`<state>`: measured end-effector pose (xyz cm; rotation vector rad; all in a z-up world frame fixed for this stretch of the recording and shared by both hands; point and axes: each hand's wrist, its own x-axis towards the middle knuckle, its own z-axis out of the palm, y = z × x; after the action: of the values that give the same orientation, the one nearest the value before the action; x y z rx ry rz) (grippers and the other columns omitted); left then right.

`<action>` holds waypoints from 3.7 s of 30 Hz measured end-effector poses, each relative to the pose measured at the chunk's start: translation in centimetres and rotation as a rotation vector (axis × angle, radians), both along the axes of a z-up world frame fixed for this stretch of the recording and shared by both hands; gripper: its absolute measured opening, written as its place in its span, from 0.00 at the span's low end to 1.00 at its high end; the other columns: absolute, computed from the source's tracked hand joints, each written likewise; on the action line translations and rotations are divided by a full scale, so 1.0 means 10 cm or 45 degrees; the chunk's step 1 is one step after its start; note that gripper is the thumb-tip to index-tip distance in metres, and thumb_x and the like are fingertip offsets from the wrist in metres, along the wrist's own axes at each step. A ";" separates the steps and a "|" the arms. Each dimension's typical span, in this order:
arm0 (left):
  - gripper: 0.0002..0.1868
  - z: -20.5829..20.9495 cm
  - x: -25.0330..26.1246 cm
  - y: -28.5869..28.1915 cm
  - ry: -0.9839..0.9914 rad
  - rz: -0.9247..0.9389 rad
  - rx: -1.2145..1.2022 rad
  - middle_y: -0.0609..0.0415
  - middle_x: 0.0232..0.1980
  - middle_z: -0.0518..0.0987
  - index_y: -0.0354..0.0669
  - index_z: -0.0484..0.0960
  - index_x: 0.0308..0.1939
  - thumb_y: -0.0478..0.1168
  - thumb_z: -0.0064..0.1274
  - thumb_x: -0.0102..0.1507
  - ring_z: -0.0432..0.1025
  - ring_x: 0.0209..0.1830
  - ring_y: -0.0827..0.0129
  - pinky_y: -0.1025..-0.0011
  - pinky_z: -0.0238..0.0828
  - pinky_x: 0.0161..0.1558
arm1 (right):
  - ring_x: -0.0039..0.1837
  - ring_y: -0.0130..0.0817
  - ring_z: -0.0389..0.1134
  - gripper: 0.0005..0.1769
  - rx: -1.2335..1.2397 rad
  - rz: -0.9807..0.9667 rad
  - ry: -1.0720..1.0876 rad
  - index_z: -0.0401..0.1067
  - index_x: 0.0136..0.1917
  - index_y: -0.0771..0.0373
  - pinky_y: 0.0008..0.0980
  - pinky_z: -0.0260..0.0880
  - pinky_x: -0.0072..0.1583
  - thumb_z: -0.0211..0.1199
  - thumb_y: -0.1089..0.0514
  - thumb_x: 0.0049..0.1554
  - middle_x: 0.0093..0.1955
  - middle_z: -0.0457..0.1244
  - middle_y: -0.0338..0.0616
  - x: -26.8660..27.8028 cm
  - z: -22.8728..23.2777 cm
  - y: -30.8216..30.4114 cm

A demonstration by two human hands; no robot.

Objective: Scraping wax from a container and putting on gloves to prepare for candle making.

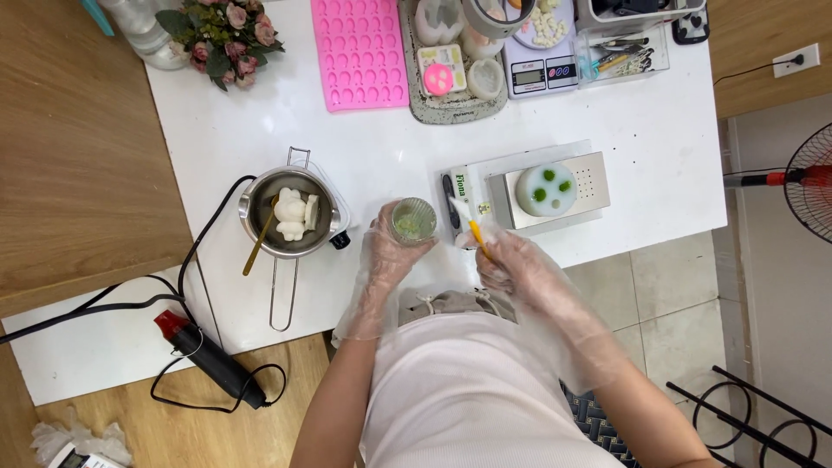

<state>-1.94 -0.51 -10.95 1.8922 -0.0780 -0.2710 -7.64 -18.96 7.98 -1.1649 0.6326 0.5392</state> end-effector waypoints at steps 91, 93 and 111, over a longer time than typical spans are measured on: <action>0.40 0.03 -0.05 -0.05 -0.184 -0.061 -0.129 0.51 0.62 0.74 0.49 0.68 0.66 0.32 0.71 0.52 0.72 0.61 0.57 0.64 0.74 0.61 | 0.28 0.20 0.41 0.30 1.010 -0.386 0.416 0.56 0.32 0.53 0.24 0.43 0.30 0.45 0.33 0.68 0.27 0.42 0.28 -0.35 -1.32 0.34; 0.44 -0.03 -0.08 -0.03 -0.214 -0.038 -0.223 0.49 0.66 0.72 0.48 0.66 0.68 0.31 0.71 0.51 0.70 0.64 0.56 0.64 0.73 0.63 | 0.29 0.21 0.41 0.28 0.863 -0.390 0.265 0.57 0.34 0.54 0.24 0.44 0.32 0.45 0.36 0.69 0.27 0.41 0.28 -0.29 -1.22 0.46; 0.42 -0.29 -0.13 -0.02 -0.008 -0.021 -0.272 0.50 0.66 0.72 0.51 0.67 0.68 0.30 0.67 0.52 0.72 0.64 0.60 0.67 0.77 0.63 | 0.33 0.21 0.57 0.13 -1.069 0.054 -0.070 0.79 0.45 0.70 0.24 0.59 0.36 0.62 0.57 0.62 0.30 0.63 0.36 -0.65 -1.68 0.76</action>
<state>-3.27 -0.75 -13.88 1.6810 -0.1218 -0.2573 -14.14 -11.36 -8.77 -1.9750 0.8177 0.2660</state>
